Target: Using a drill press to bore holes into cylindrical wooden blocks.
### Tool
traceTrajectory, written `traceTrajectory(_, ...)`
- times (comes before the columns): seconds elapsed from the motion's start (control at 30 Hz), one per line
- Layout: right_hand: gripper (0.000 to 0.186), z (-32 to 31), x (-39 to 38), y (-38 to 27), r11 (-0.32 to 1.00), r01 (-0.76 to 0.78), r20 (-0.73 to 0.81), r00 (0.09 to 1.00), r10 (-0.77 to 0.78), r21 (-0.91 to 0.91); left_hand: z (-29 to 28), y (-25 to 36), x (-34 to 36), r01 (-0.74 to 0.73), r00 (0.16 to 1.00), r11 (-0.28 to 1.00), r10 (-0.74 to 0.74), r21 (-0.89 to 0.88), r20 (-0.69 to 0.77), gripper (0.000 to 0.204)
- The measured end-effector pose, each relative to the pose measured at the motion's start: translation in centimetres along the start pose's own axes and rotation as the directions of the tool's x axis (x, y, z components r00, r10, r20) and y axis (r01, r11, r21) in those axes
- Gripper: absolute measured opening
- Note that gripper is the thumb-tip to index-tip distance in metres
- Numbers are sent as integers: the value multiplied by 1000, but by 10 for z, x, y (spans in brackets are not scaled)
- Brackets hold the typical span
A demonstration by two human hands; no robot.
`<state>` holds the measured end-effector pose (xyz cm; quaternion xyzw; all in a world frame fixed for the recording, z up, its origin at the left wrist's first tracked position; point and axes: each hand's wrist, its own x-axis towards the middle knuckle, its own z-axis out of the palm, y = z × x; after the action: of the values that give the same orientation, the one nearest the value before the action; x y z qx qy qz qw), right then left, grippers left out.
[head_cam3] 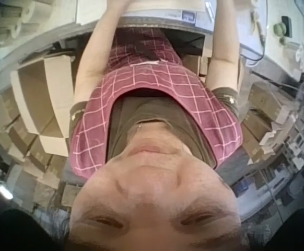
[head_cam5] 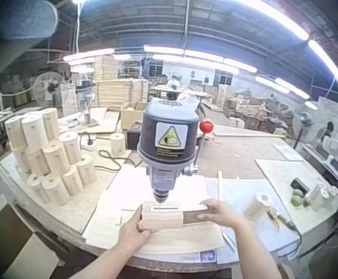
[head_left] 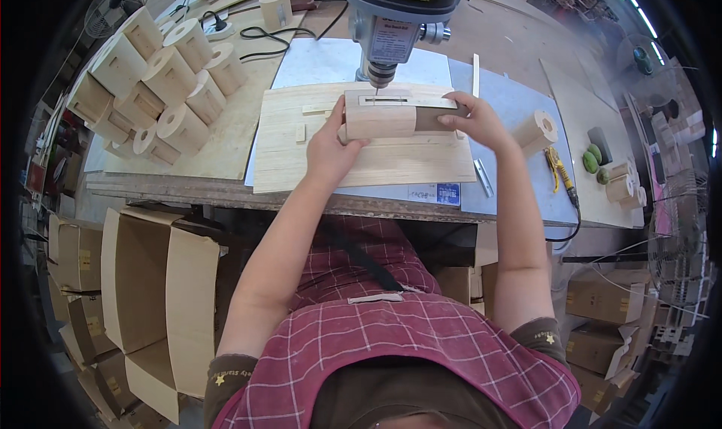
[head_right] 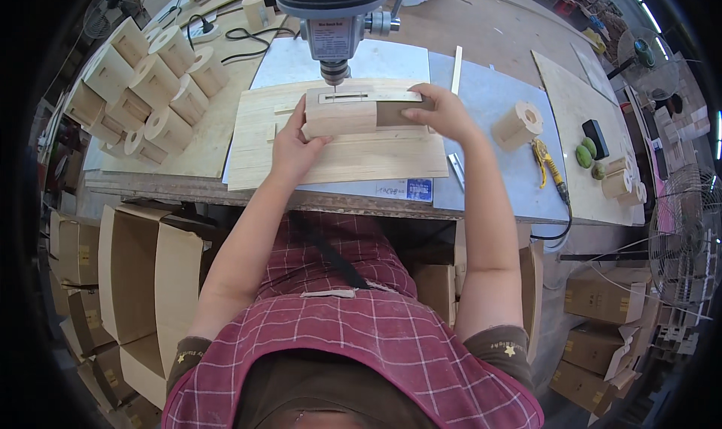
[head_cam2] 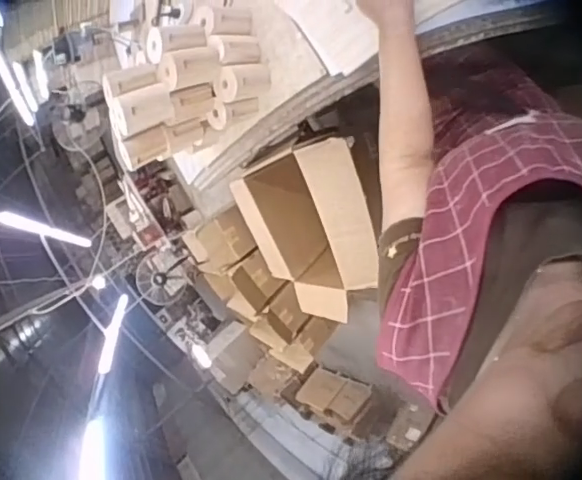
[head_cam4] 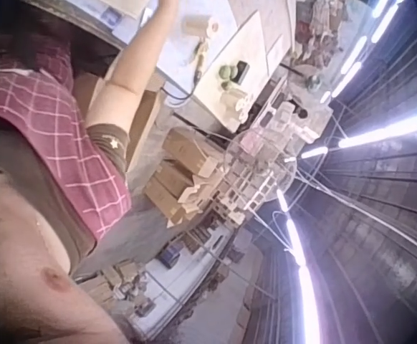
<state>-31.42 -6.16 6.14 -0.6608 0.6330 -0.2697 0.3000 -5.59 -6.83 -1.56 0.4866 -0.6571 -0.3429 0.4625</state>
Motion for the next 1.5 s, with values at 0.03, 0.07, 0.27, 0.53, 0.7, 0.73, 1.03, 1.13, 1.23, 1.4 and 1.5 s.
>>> traceTrajectory(0.03, 32, 3, -5, 5, 1000, -2, 0, 1000, 2, 3, -7, -1, -2, 1, 1000, 1000, -1, 2, 3, 80)
traceTrajectory(0.07, 29, 6, -8, 11, 992, 13, -21, 1000, -11, 127, -18, 5, -7, 40, 999, 998, -42, 49, 30, 81)
traceTrajectory(0.27, 25, 9, -19, 27, 962, 91, -60, 995, -78, 256, -99, -14, -35, 66, 998, 979, -62, -193, 29, 71)
traceTrajectory(0.53, 22, 16, -35, 28, 942, 91, -66, 995, -73, 324, -142, 18, -48, 330, 868, 674, -492, -661, -68, 30)
traceTrajectory(0.7, 20, 29, -42, 21, 921, 134, -115, 989, -98, 366, -144, 6, -48, 403, 871, 625, -487, -669, 70, 31)
traceTrajectory(0.73, 20, 31, -42, 21, 922, 131, -120, 988, -93, 363, -139, 13, -47, 383, 880, 703, -474, -600, 6, 35)
traceTrajectory(1.03, 23, 33, -33, 26, 920, 106, -72, 994, -85, 376, -93, 27, -24, 353, 913, 855, -404, -381, -60, 54)
traceTrajectory(1.13, 25, 33, -35, 24, 915, 109, -79, 993, -84, 390, -90, 23, -15, 367, 918, 863, -397, -348, -15, 52)
traceTrajectory(1.23, 26, 32, -34, 23, 910, 88, -70, 995, -65, 405, -84, 22, -10, 410, 909, 861, -414, -300, 54, 48)
traceTrajectory(1.4, 28, 37, -36, 24, 930, 103, -124, 990, -63, 353, -68, 17, -8, 434, 899, 821, -424, -372, 114, 43)
traceTrajectory(1.5, 31, 47, -36, 23, 962, 215, -235, 957, -173, 167, -61, 9, -8, 479, 873, 742, -347, -469, 343, 50)
